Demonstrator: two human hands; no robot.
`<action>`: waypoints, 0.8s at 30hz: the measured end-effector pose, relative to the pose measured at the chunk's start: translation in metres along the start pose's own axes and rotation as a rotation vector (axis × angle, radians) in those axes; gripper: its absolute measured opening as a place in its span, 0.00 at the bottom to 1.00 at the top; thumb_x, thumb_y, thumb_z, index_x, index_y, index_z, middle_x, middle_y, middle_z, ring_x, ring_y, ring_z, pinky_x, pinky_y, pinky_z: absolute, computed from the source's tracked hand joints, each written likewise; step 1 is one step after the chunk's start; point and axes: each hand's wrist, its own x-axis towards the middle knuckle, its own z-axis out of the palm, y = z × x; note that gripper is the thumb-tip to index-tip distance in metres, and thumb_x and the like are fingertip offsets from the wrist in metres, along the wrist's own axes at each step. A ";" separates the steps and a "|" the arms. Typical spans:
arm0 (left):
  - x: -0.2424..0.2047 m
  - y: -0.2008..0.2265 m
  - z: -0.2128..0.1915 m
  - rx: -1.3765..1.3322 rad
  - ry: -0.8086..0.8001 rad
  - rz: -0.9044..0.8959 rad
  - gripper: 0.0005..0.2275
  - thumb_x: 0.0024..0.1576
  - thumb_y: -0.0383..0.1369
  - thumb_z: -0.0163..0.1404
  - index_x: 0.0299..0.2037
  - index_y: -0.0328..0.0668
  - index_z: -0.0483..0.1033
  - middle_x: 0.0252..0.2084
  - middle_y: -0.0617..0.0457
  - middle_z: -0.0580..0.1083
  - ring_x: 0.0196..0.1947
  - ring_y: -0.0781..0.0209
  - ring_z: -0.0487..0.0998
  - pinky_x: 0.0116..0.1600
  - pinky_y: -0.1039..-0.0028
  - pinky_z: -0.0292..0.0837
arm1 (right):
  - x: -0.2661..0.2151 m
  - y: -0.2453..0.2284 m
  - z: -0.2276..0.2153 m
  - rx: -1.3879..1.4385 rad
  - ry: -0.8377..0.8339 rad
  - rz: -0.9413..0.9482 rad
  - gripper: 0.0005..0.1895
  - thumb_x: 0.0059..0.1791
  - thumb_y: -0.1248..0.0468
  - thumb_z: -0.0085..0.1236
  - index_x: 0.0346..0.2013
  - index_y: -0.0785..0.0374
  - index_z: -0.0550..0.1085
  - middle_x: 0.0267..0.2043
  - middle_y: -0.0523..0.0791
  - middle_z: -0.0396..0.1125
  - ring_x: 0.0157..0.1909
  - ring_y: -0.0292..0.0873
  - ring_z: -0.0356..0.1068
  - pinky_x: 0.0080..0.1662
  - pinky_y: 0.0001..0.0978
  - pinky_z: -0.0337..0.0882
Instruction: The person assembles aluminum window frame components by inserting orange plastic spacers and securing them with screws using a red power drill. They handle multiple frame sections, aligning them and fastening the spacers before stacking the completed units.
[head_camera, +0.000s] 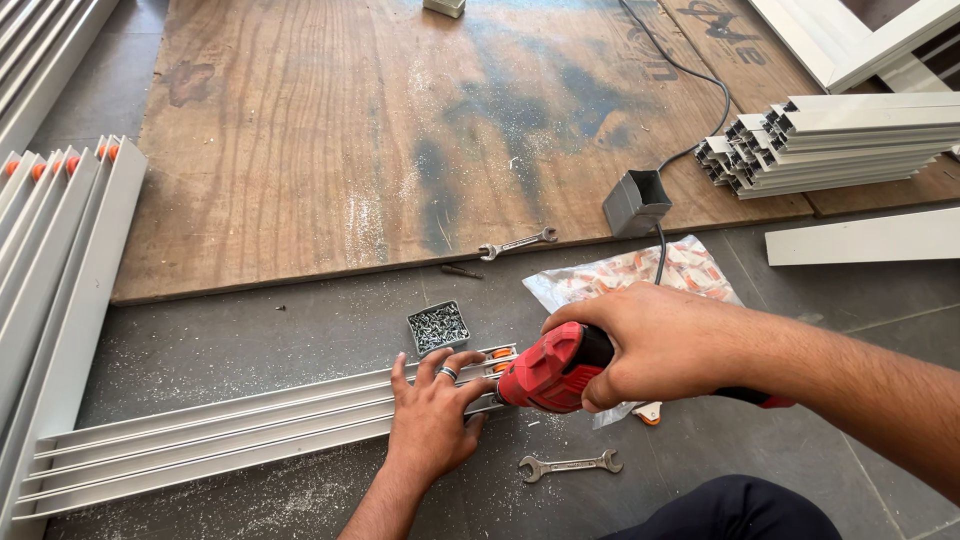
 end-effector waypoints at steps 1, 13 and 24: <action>0.000 -0.001 0.000 0.002 0.002 0.002 0.22 0.52 0.40 0.61 0.58 0.74 0.73 0.72 0.68 0.58 0.73 0.56 0.48 0.73 0.34 0.26 | 0.000 0.000 0.000 0.002 0.001 -0.003 0.42 0.32 0.53 0.75 0.61 0.44 0.73 0.48 0.45 0.76 0.52 0.44 0.77 0.54 0.35 0.74; 0.001 -0.001 -0.001 -0.004 0.029 0.001 0.22 0.52 0.40 0.61 0.58 0.74 0.74 0.71 0.68 0.60 0.73 0.57 0.51 0.72 0.35 0.29 | 0.003 -0.009 0.005 -0.024 -0.037 0.047 0.42 0.33 0.52 0.72 0.62 0.43 0.71 0.49 0.46 0.75 0.50 0.46 0.78 0.54 0.37 0.75; -0.001 0.001 -0.003 -0.028 -0.008 -0.024 0.21 0.52 0.41 0.61 0.57 0.73 0.74 0.70 0.70 0.60 0.73 0.58 0.51 0.74 0.38 0.28 | 0.002 -0.028 0.007 -0.187 -0.023 -0.009 0.41 0.34 0.51 0.72 0.62 0.43 0.71 0.50 0.45 0.75 0.54 0.48 0.75 0.57 0.39 0.73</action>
